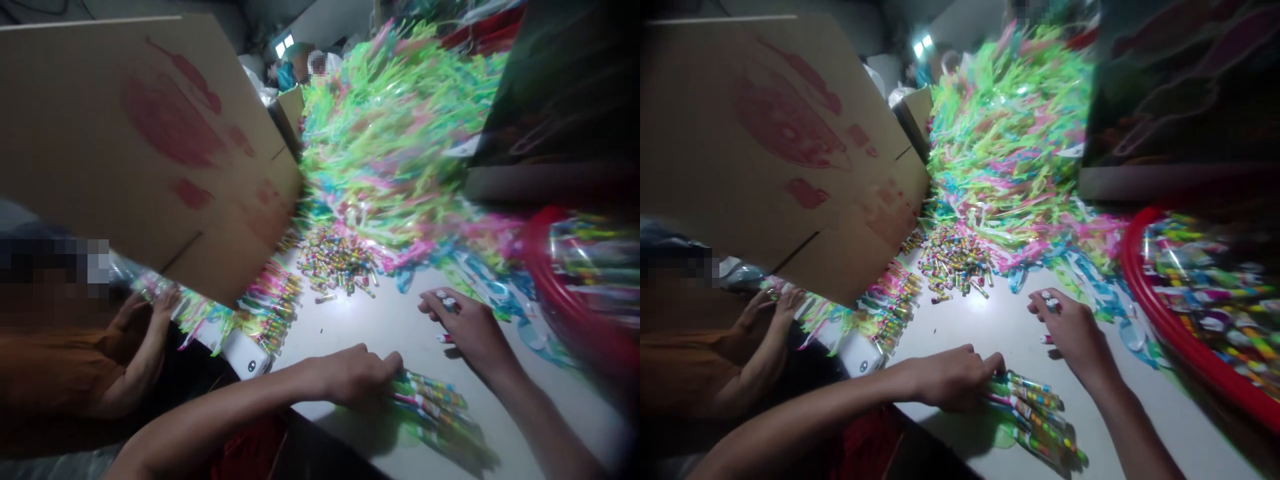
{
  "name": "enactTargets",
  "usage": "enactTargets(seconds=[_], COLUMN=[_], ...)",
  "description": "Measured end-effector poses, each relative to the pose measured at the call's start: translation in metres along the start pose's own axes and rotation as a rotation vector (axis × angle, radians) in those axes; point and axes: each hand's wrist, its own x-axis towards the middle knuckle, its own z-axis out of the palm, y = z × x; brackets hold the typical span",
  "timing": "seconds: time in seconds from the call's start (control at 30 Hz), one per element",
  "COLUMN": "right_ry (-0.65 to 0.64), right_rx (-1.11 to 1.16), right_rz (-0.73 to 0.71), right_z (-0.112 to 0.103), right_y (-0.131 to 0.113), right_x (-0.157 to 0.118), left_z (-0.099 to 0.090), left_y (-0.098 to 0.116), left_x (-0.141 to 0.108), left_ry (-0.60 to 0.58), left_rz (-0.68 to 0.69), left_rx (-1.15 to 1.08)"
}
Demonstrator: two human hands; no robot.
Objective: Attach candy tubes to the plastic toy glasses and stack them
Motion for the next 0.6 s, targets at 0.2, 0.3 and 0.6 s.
enactTargets(seconds=[0.2, 0.3, 0.6], right_ry=[0.017, 0.027, 0.021], right_rx=[0.006, 0.001, 0.01], right_rz=[0.012, 0.015, -0.006], right_z=[-0.002, -0.002, -0.003], right_y=[-0.002, -0.001, -0.004], right_x=[-0.003, -0.003, -0.004], left_z=[0.007, 0.022, 0.05], left_y=[0.003, 0.015, 0.039], left_x=[-0.009, -0.012, -0.01], left_ry=[0.009, 0.069, 0.087], left_rz=[-0.028, -0.044, -0.071], left_rx=[-0.101, -0.033, -0.025])
